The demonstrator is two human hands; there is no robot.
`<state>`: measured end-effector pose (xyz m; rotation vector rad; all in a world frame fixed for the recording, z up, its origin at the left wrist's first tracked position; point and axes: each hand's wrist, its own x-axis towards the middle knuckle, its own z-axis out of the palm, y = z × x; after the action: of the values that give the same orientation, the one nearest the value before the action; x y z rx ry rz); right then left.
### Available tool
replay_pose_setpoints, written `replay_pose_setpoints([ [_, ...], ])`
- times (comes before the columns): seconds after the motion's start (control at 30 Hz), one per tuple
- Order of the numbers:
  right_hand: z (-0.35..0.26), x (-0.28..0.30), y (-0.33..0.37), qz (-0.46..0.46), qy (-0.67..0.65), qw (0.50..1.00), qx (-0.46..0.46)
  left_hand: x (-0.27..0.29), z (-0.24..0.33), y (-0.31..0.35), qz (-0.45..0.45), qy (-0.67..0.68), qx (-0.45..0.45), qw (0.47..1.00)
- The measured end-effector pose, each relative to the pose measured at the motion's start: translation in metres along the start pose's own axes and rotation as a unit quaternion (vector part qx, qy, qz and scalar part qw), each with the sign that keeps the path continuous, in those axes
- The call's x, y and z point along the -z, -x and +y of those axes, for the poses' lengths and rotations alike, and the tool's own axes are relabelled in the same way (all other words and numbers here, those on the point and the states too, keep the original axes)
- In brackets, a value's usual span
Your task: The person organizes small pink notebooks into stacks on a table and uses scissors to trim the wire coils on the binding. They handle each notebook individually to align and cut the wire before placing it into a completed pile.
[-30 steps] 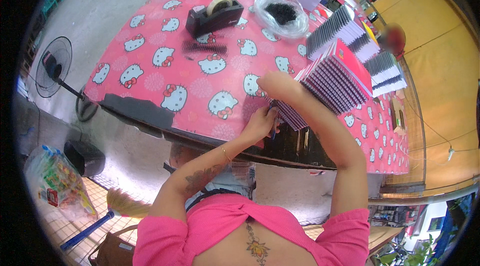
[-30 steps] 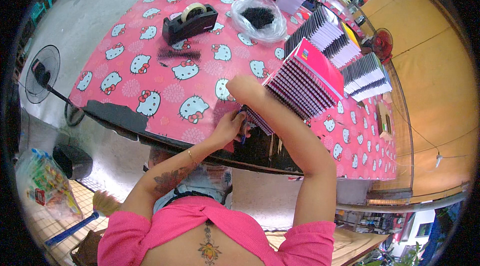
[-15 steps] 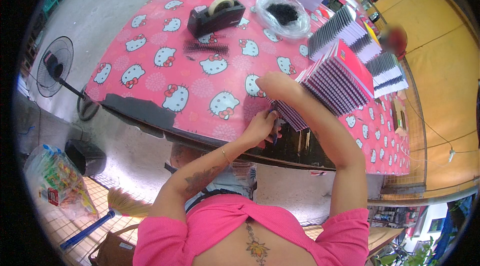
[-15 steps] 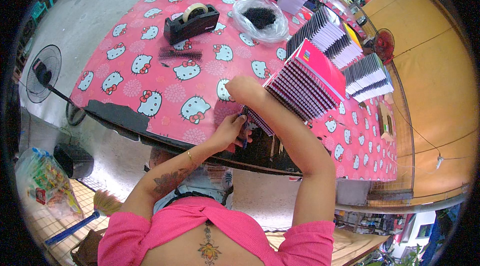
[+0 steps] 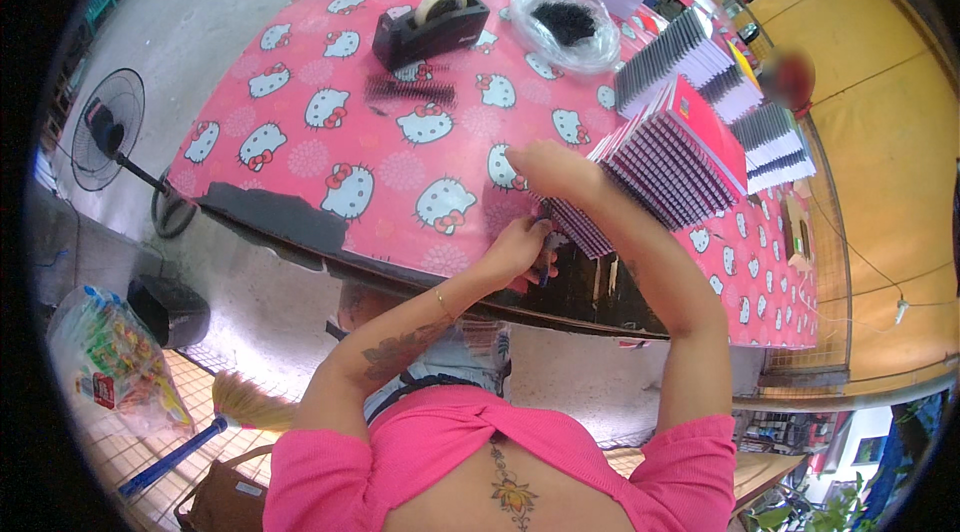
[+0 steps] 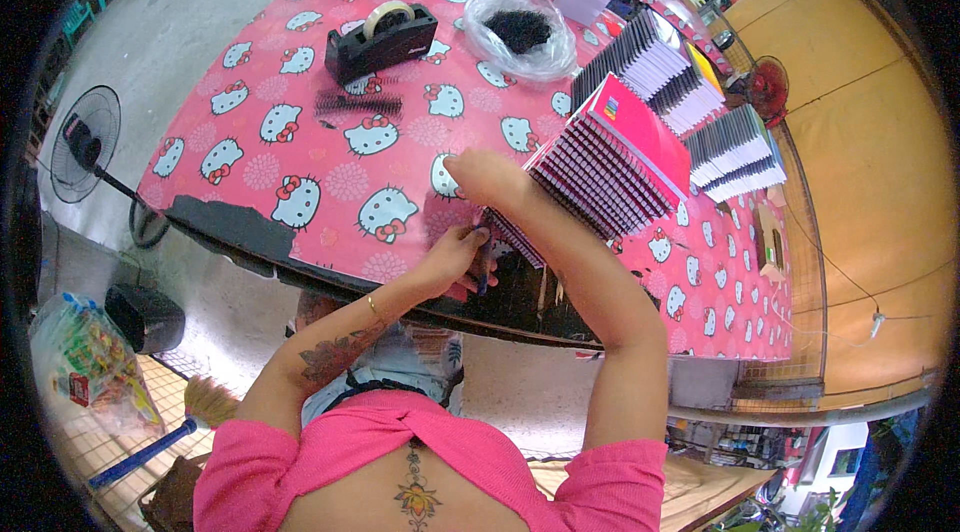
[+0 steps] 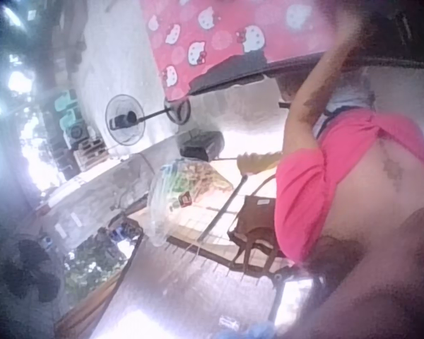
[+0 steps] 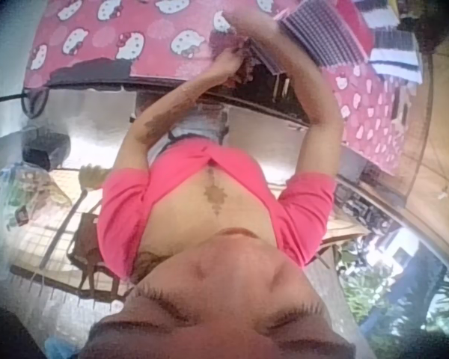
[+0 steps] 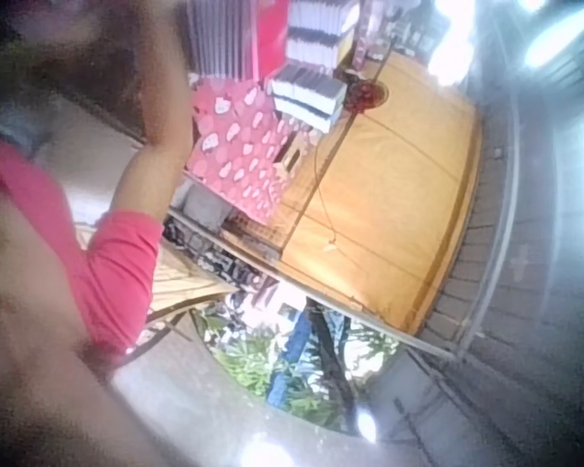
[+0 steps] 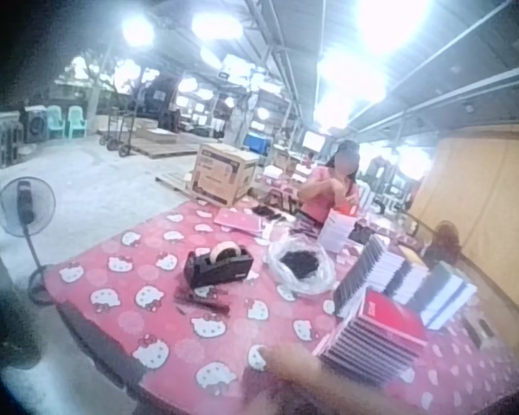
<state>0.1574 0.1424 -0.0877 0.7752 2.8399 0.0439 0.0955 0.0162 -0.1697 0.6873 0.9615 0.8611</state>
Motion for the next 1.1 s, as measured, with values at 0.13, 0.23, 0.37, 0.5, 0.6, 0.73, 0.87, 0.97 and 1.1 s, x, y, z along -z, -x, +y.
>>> replay_pose_setpoints([
  [0.13,0.005,-0.001,-0.009,0.107,-0.051,0.993,0.016,-0.002,-0.004,-0.002,-0.004,0.029,0.009,1.0],
  [0.23,-0.001,0.006,-0.011,0.052,-0.024,0.998,0.037,0.0,-0.004,-0.003,0.007,0.053,-0.008,0.999],
  [0.37,-0.004,0.0,-0.005,-0.09,0.02,0.995,-0.026,-0.001,-0.002,-0.012,0.016,0.046,-0.025,0.998],
  [0.5,0.004,-0.014,-0.003,-0.07,0.009,0.997,-0.025,0.001,-0.006,-0.016,0.01,0.008,-0.079,0.997],
  [0.6,0.01,-0.02,-0.002,-0.043,0.016,0.998,-0.037,-0.002,0.003,-0.002,-0.011,0.06,-0.004,0.998],
  [0.73,0.003,-0.012,-0.003,-0.053,0.02,0.998,-0.021,0.009,0.011,0.005,-0.002,0.044,0.084,0.996],
  [0.87,-0.004,-0.009,-0.004,-0.072,0.015,0.997,-0.015,0.018,0.009,-0.009,-0.027,0.066,0.073,0.995],
  [0.97,-0.001,-0.014,-0.001,-0.066,0.024,0.997,-0.037,0.016,0.016,-0.005,-0.036,0.043,0.087,0.995],
  [1.1,0.0,-0.017,-0.005,-0.082,0.02,0.995,-0.047,0.018,0.014,-0.006,-0.027,0.023,0.095,0.995],
])
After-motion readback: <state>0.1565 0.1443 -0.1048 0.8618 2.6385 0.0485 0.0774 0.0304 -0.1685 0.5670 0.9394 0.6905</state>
